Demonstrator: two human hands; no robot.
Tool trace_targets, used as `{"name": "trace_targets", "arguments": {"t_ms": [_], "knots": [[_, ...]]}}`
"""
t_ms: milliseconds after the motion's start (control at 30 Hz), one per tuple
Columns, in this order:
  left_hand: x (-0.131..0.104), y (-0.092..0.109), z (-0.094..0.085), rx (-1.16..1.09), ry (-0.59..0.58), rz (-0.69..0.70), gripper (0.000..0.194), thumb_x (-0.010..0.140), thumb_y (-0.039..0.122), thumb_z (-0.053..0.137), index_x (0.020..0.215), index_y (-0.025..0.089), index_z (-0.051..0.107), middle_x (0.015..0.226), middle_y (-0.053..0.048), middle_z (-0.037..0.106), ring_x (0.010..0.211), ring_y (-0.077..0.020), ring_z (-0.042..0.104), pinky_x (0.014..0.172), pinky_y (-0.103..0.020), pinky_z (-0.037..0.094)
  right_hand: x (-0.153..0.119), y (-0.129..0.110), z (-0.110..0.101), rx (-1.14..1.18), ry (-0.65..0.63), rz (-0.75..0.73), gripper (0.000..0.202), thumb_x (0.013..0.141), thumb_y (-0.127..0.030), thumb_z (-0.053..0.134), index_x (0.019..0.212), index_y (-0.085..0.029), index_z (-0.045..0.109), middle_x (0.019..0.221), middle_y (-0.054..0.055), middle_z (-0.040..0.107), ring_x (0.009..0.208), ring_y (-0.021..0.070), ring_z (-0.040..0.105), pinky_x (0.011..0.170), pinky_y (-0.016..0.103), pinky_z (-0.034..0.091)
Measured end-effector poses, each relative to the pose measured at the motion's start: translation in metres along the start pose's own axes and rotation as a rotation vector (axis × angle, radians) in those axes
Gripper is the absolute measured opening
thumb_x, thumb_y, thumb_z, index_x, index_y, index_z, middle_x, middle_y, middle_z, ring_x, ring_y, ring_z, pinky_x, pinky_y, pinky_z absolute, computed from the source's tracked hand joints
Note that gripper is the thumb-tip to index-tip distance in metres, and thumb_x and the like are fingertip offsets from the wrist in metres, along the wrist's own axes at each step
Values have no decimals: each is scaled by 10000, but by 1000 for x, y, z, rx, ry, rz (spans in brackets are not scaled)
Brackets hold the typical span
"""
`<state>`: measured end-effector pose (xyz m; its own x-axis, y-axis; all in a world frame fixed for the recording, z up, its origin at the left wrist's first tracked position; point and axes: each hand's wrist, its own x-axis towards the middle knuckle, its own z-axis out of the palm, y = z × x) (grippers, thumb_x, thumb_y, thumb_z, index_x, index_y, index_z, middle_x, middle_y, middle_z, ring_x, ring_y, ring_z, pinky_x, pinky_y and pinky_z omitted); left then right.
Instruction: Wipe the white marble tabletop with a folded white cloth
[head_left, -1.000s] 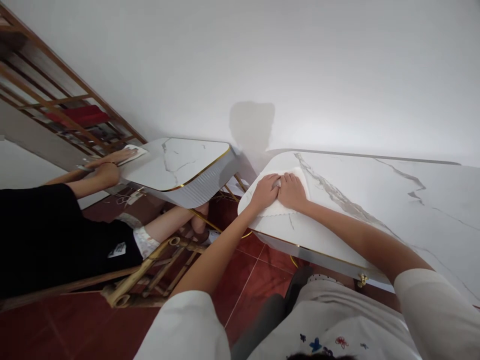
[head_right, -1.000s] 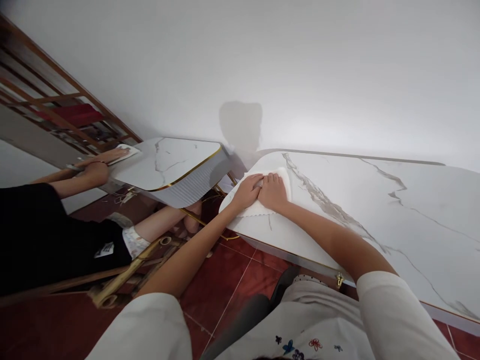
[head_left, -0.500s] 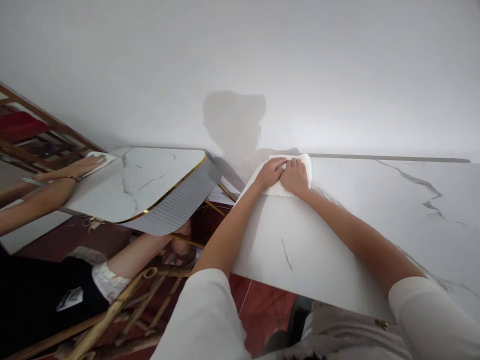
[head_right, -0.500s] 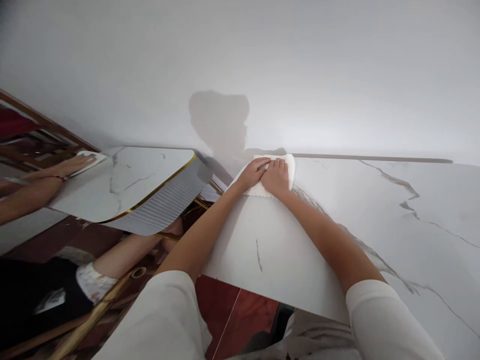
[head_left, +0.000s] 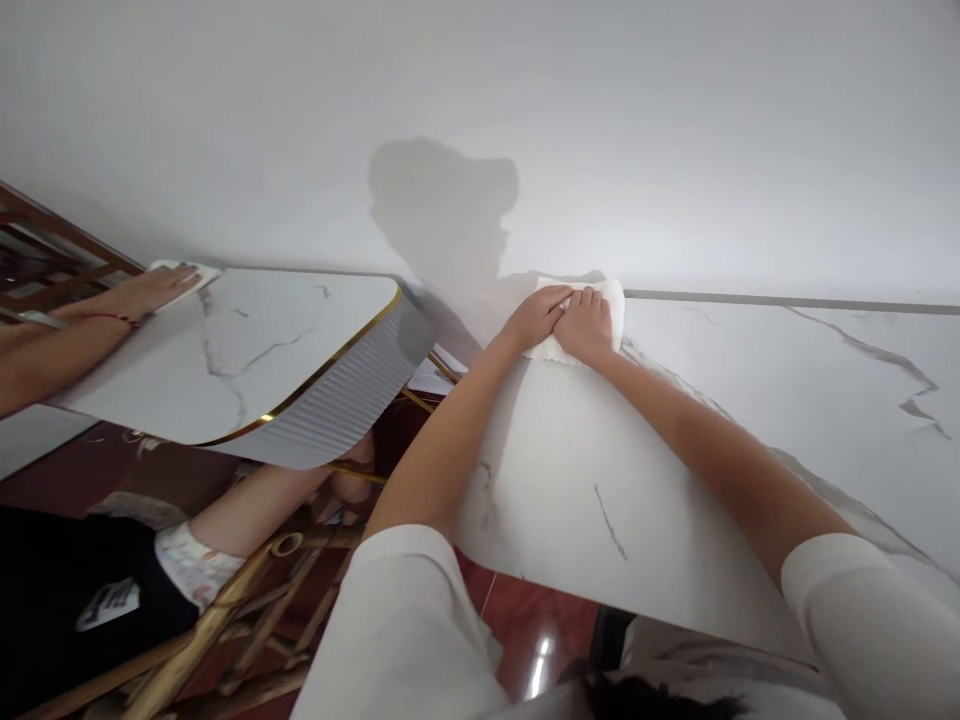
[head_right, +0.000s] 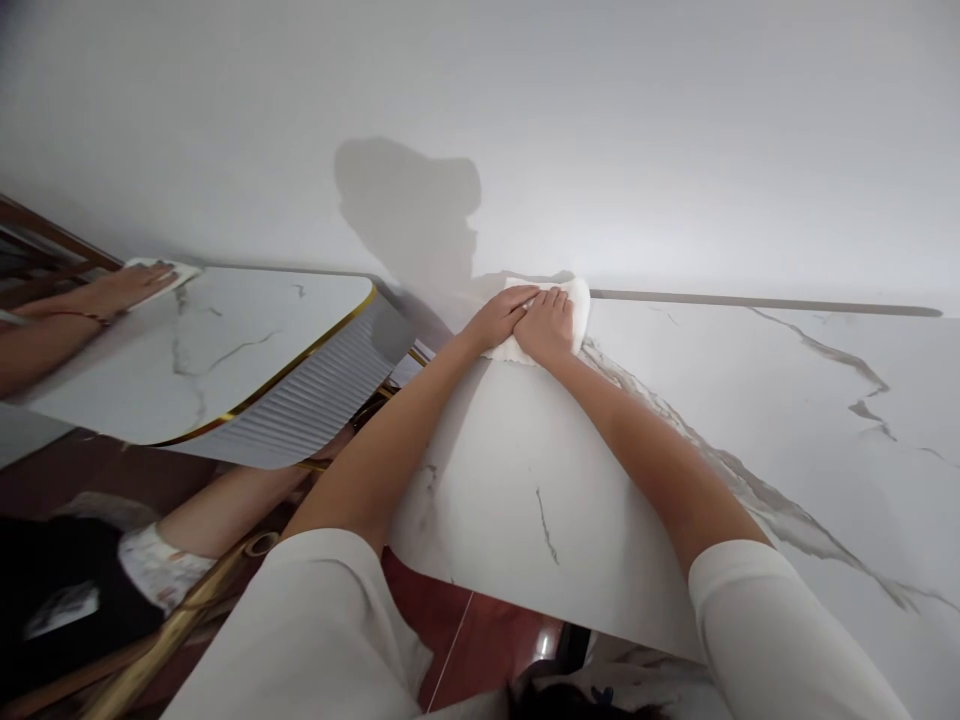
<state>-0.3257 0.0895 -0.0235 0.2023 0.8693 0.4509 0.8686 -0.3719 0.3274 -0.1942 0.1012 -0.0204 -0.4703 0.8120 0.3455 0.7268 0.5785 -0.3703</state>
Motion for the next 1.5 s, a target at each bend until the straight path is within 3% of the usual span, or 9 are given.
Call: {"name": "trace_targets", "arguments": {"t_ms": [200, 433, 733, 900, 1033, 1167, 1300, 1400, 1500], "knots": [[-40, 2, -16, 94, -33, -28, 457, 900, 334, 321, 1275, 144, 502, 1347, -101, 504, 1262, -221, 433, 1091, -406, 310, -30, -28, -9, 34, -46, -25, 489, 895, -181, 298, 1306, 67, 388, 1407, 264, 362, 1316, 348, 295, 1049, 478, 204], [-103, 37, -38, 182, -45, -90, 495, 922, 373, 253, 1318, 150, 448, 1379, -108, 466, 1287, -226, 400, 1101, -440, 294, -81, -58, -23, 62, -104, -112, 514, 912, -194, 305, 1347, 75, 353, 1431, 275, 329, 1335, 347, 273, 1055, 484, 196], [-180, 116, -57, 269, -44, -192, 481, 899, 339, 258, 1294, 151, 457, 1364, -116, 470, 1281, -230, 399, 1099, -453, 299, -160, -77, -41, 40, -152, -265, 522, 915, -203, 332, 1345, 92, 364, 1412, 294, 347, 1312, 369, 323, 1047, 466, 225], [-212, 171, -52, 339, -22, -325, 464, 860, 271, 283, 1264, 138, 470, 1347, -114, 483, 1268, -222, 415, 1096, -431, 314, -204, -68, -62, 53, -173, -383, 511, 911, -197, 348, 1334, 90, 380, 1393, 294, 378, 1288, 374, 352, 1034, 456, 245], [-207, 199, -37, 374, 13, -429, 451, 840, 237, 289, 1227, 133, 494, 1289, -116, 524, 1222, -222, 459, 1083, -402, 339, -216, -45, -82, 64, -177, -439, 482, 901, -216, 377, 1296, 54, 435, 1351, 266, 442, 1237, 349, 399, 989, 432, 309], [-180, 201, -22, 373, 37, -470, 416, 821, 221, 326, 1182, 143, 516, 1214, -121, 566, 1149, -242, 512, 1037, -406, 392, -198, -21, -89, 101, -198, -448, 366, 894, -215, 392, 1173, -33, 545, 1193, 208, 563, 1096, 296, 491, 910, 390, 382], [-146, 176, -13, 391, 97, -419, 398, 827, 180, 317, 1176, 171, 509, 1262, -111, 523, 1223, -252, 450, 1039, -434, 381, -159, -5, -75, 127, -141, -432, 287, 889, -191, 398, 1097, -98, 573, 1118, 149, 593, 1075, 258, 487, 947, 371, 357], [-120, 144, -9, 389, 120, -340, 396, 837, 168, 312, 1189, 171, 492, 1327, -111, 471, 1285, -249, 382, 1060, -449, 349, -125, 2, -58, 149, -98, -406, 268, 902, -188, 373, 1046, -125, 590, 1065, 113, 615, 1036, 233, 504, 942, 348, 357], [-95, 109, -8, 352, 81, -318, 390, 837, 170, 308, 1180, 160, 492, 1274, -118, 518, 1230, -232, 439, 1050, -432, 361, -94, 3, -42, 128, -26, -387, 296, 918, -189, 343, 1046, -95, 592, 1055, 133, 614, 1027, 245, 503, 925, 358, 359]]}}
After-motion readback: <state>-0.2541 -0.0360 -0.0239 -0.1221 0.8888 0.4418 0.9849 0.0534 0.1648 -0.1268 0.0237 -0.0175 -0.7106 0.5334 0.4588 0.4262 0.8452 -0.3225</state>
